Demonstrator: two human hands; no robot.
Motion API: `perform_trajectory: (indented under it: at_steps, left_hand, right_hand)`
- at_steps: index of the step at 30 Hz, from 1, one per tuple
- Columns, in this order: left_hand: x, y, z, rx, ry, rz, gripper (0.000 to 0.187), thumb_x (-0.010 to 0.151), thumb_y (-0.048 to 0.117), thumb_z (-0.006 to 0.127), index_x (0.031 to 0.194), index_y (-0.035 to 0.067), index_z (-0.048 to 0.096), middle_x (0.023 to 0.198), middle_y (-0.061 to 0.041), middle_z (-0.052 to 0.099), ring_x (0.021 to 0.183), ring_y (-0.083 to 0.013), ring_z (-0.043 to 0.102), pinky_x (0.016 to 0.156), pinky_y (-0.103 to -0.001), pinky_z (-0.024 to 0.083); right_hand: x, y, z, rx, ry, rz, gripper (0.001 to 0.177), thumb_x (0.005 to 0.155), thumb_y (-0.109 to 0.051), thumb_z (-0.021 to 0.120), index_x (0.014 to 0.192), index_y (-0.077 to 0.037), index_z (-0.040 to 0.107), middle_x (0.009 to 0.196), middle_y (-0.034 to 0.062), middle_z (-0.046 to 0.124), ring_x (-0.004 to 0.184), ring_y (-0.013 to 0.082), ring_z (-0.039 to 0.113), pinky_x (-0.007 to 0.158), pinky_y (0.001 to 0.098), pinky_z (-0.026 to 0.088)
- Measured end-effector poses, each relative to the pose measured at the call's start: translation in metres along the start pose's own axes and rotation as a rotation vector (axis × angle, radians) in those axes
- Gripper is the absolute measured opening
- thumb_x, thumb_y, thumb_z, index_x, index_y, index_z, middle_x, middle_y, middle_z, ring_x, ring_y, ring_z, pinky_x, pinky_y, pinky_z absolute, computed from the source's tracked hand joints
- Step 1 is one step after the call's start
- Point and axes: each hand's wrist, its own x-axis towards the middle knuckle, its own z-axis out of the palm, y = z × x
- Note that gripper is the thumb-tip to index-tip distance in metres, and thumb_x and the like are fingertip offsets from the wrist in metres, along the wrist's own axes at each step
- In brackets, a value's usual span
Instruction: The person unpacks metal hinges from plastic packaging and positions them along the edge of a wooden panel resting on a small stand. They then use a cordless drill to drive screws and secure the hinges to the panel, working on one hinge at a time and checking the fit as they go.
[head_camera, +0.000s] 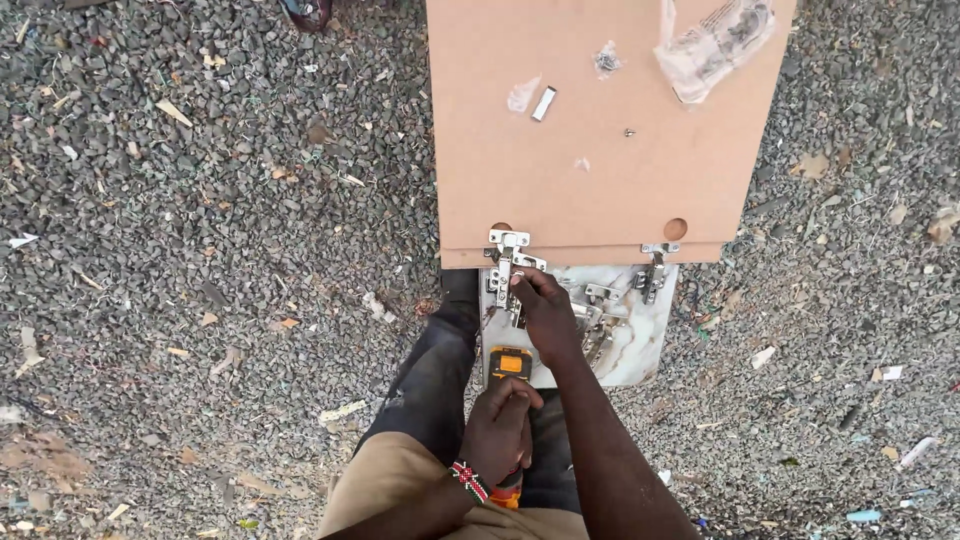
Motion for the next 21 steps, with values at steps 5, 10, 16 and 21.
perform_trajectory:
  at_steps: [5,10,16,21]
  left_hand:
    - [0.002,0.043,0.005,0.133,-0.052,-0.022,0.026,0.108,0.016,0.052,0.097,0.007,0.074,0.040,-0.011,0.047,0.032,-0.0224,0.052,0.041,-0.036,0.035]
    - [0.020,0.043,0.009,0.123,-0.121,0.021,0.024,0.110,0.014,0.061,0.118,0.010,0.083,0.051,-0.011,0.062,0.043,-0.0190,0.071,0.046,-0.026,0.050]
    - [0.040,0.032,0.011,-0.058,-0.034,0.142,0.032,0.122,0.026,0.064,0.122,-0.001,0.081,0.061,-0.013,0.064,0.061,-0.0224,0.079,0.066,-0.034,0.063]
    - [0.048,0.029,-0.009,-0.116,0.093,0.196,0.031,0.121,0.029,0.068,0.122,0.001,0.082,0.071,-0.014,0.068,0.072,-0.0233,0.080,0.074,-0.037,0.065]
  right_hand:
    - [0.005,-0.012,0.008,-0.011,0.074,0.073,0.033,0.108,-0.043,0.078,0.123,-0.017,0.091,0.086,-0.0059,0.066,0.074,0.0124,0.049,0.077,0.0362,0.046]
    - [0.013,0.004,-0.007,-0.046,0.171,0.001,0.026,0.111,-0.043,0.084,0.122,-0.021,0.093,0.108,0.0059,0.083,0.110,0.0186,0.072,0.102,0.0403,0.055]
    - [0.026,0.000,0.006,-0.148,0.185,0.025,0.038,0.105,-0.056,0.088,0.112,-0.018,0.088,0.122,0.0149,0.084,0.133,0.0416,0.078,0.118,0.0550,0.057]
    - [0.023,-0.010,0.007,-0.255,0.183,0.083,0.044,0.103,-0.066,0.085,0.106,-0.022,0.085,0.122,0.0120,0.083,0.129,0.0440,0.079,0.115,0.0576,0.061]
